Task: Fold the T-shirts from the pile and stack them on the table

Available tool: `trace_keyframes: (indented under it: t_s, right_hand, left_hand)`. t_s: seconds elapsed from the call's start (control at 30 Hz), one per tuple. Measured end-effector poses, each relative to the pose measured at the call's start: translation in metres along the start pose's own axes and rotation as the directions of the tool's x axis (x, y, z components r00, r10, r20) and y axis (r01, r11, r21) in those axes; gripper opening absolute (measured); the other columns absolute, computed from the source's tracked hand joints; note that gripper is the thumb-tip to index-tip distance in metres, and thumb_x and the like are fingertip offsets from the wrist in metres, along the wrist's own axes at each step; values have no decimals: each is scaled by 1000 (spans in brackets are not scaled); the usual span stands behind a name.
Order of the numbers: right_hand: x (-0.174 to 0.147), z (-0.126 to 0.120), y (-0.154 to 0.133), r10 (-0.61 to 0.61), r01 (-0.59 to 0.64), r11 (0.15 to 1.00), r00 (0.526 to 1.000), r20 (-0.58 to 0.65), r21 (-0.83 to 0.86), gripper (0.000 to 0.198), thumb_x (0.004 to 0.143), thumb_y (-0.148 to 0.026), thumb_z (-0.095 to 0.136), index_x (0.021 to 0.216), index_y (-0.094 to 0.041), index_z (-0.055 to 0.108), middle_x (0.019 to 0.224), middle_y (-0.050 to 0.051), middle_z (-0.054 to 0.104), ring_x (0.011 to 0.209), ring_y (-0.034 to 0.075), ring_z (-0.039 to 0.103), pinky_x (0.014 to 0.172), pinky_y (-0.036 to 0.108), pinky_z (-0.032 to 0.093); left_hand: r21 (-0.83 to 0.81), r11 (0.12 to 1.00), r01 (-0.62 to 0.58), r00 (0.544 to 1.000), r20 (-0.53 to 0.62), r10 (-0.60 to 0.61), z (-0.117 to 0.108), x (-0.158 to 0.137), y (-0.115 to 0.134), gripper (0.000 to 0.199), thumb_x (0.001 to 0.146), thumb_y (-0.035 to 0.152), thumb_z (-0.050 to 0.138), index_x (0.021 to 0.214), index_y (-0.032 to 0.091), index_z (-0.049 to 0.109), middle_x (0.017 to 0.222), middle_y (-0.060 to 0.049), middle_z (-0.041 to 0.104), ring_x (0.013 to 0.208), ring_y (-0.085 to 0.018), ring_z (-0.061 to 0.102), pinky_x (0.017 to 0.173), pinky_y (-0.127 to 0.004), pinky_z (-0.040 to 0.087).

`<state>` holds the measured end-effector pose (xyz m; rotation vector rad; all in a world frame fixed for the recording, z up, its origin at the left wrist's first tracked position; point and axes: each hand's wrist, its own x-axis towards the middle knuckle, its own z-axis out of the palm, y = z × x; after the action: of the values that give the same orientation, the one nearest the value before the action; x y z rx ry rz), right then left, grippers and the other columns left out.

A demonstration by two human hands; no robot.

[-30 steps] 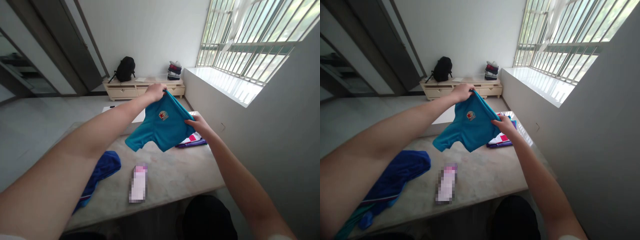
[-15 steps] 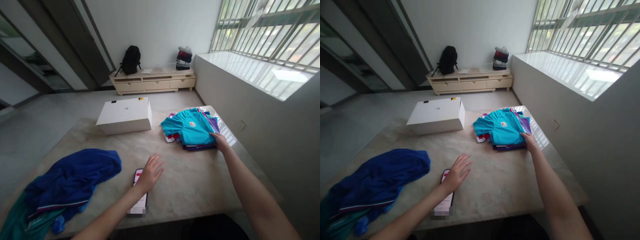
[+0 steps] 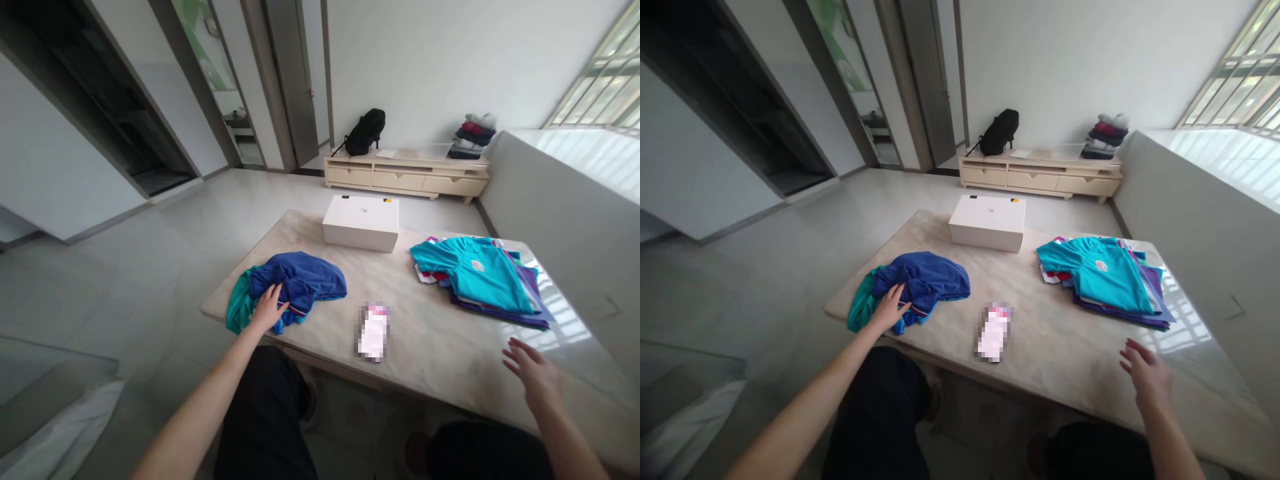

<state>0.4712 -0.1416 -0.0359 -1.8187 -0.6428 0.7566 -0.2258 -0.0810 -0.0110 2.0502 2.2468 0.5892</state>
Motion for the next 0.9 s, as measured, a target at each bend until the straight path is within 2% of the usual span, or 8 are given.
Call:
trace_keyframes:
  t_s: [0.13, 0.23, 0.33, 0.4, 0.5, 0.6, 0.73, 0.9]
  right_hand:
    - [-61, -4, 15, 107, -108, 994, 970, 216, -5, 71, 61, -47, 76, 124, -17, 62, 116, 17, 72, 80, 26, 73, 68, 38, 61]
    - [-89, 0, 20, -48, 116, 975, 943, 328, -189, 68, 74, -52, 65, 131, -15, 60, 107, 15, 75, 85, 27, 73, 75, 39, 59]
    - [-105, 7, 25, -182, 386, 804, 884, 430, -453, 53, 83, -45, 55, 126, -17, 68, 96, 10, 76, 82, 25, 71, 80, 38, 54]
    - [-112, 13, 29, -184, 444, 738, 857, 482, -507, 45, 84, -40, 54, 120, -19, 72, 92, 8, 76, 79, 23, 69, 79, 36, 51]
    - [-119, 20, 36, -166, 454, 751, 833, 528, -479, 42, 85, -36, 54, 118, -20, 74, 90, 6, 76, 77, 20, 68, 77, 32, 49]
    - [-122, 24, 41, -155, 463, 763, 809, 567, -452, 42, 84, -34, 55, 118, -21, 74, 90, 5, 76, 77, 20, 68, 75, 30, 48]
    - [-126, 26, 40, -163, 481, 769, 784, 599, -420, 41, 82, -38, 54, 112, -21, 76, 81, 3, 73, 72, 21, 65, 68, 31, 45]
    - [-126, 26, 38, -153, 479, 791, 758, 634, -382, 51, 79, -47, 53, 112, -16, 76, 74, 6, 72, 67, 23, 66, 67, 34, 48]
  left_hand:
    - [-9, 1000, 11, 996, -91, -11, 10, -7, 2, 43, 95, 39, 51, 125, 14, 67, 132, -18, 64, 121, -34, 59, 106, -44, 44]
    - [-9, 1000, 11, 989, -144, -12, 8, -7, 10, 37, 94, 36, 50, 114, 12, 70, 123, -20, 65, 112, -38, 59, 100, -48, 45]
    - [-8, 1000, 2, 976, -216, -3, 3, -6, 17, 37, 92, 38, 50, 109, 10, 69, 117, -22, 67, 109, -39, 59, 97, -49, 46]
    - [3, 1000, -6, 963, -271, 6, 0, -6, 18, 39, 92, 41, 50, 108, 11, 68, 114, -22, 68, 109, -38, 59, 97, -48, 47]
    - [-23, 1000, -9, 951, -309, 1, -3, -7, 20, 39, 91, 43, 51, 109, 12, 66, 112, -21, 69, 108, -37, 60, 98, -48, 47]
    - [-169, 984, 49, 947, -307, -100, -10, -11, 29, 40, 88, 44, 54, 112, 12, 64, 110, -21, 69, 105, -37, 62, 96, -48, 49]
    - [-551, 811, 194, 915, -196, -352, -26, -25, 50, 32, 74, 35, 65, 101, 18, 65, 99, -13, 68, 105, -37, 63, 101, -49, 46]
    - [-815, 532, 231, 874, -67, -482, -31, -45, 71, 29, 61, 27, 68, 89, 19, 64, 95, -8, 69, 105, -32, 64, 99, -45, 49]
